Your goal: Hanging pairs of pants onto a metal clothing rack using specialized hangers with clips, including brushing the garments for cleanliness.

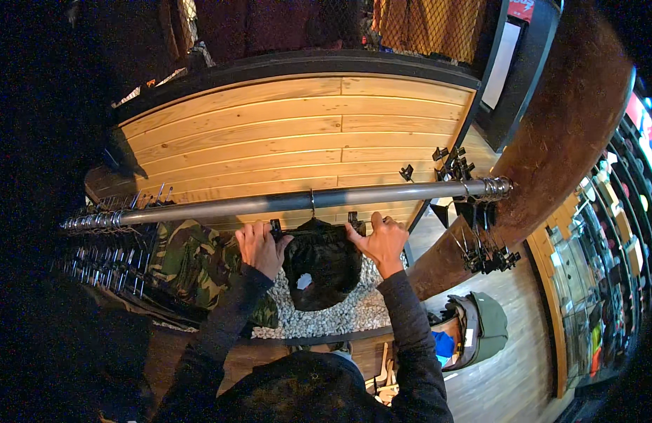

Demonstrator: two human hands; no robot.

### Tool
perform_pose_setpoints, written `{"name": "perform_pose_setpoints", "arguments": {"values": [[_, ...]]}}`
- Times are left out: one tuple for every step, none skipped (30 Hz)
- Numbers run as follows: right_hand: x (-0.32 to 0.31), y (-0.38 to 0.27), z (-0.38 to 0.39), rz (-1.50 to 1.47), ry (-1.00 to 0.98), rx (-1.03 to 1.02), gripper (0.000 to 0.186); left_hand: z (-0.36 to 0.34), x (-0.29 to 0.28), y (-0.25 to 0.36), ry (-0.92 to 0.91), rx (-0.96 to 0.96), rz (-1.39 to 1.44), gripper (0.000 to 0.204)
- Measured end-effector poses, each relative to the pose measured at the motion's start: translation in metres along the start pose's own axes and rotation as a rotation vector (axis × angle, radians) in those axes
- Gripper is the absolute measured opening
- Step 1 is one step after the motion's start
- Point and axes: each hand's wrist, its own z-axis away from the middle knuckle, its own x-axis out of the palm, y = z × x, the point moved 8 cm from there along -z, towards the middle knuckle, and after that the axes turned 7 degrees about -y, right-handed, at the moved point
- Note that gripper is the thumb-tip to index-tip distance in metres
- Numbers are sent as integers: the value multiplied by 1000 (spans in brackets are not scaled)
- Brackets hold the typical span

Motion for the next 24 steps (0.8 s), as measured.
{"name": "perform_pose_setpoints", "arguments": {"values": [[-1, -3, 1, 17, -13, 0, 59, 3, -1, -1, -12, 1, -17, 47], [-1, -1, 2, 23, -12, 8, 59, 3, -2, 1, -23, 7, -29, 48], [2, -1, 3, -6, -17, 7, 59, 2, -3, 1, -25, 17, -20, 48], [3, 0, 5, -33, -25, 11, 59, 0, -1, -6, -90, -43, 20, 47], [2, -3, 5, -30, -56, 16, 59, 1, 4, -11, -164, -98, 61, 47], [4, -3, 7, 5, -123, 52, 59, 1, 6, -14, -178, -67, 80, 47], [3, -3, 10, -19, -163, 89, 57, 2, 1, -17, -78, -30, 68, 47], [-1, -4, 13, -44, -197, 138, 57, -1, -6, -14, 22, 16, 62, 49], [-8, -6, 17, -119, -178, 161, 58, -4, -11, -11, 49, -35, 62, 49], [-17, -6, 22, -194, -156, 184, 60, -4, -24, -7, 71, -87, 62, 52], [-24, -5, 30, -195, -198, 203, 64, -2, -34, -3, 108, -85, 119, 55], [-26, 3, 43, -191, -179, 214, 64, -1, -40, 3, 141, -81, 190, 59], [-35, 4, 53, -173, -183, 216, 66, 1, -49, 16, 149, -33, 195, 54], [-47, 5, 64, -152, -190, 217, 68, 10, -51, 29, 262, 28, 235, 48], [-58, 13, 79, -175, -120, 247, 70, 12, -52, 46, 281, 91, 326, 41], [-65, 25, 94, -143, -123, 308, 70, 17, -51, 65, 301, 147, 418, 35], [-73, 36, 108, -120, -122, 357, 70, 22, -44, 87, 270, 175, 464, 35], [-82, 46, 125, -100, -126, 404, 70, 28, -38, 114, 218, 248, 584, 31], [-89, 61, 142, -57, -134, 451, 66, 35, -33, 142, 167, 319, 702, 27], [-101, 69, 156, -27, -100, 497, 62, 40, -29, 170, 39, 378, 771, 21], [-108, 78, 174, 3, -106, 542, 59, 47, -16, 196, -102, 450, 887, 21], [-115, 89, 192, 30, -109, 586, 57, 58, -4, 222, -254, 496, 947, 26], [-120, 100, 212, 74, -118, 632, 54, 66, 1, 246, -353, 547, 1007, 29], [-125, 111, 234, 83, -117, 657, 54, 77, 8, 269, -455, 598, 1066, 33]]}}
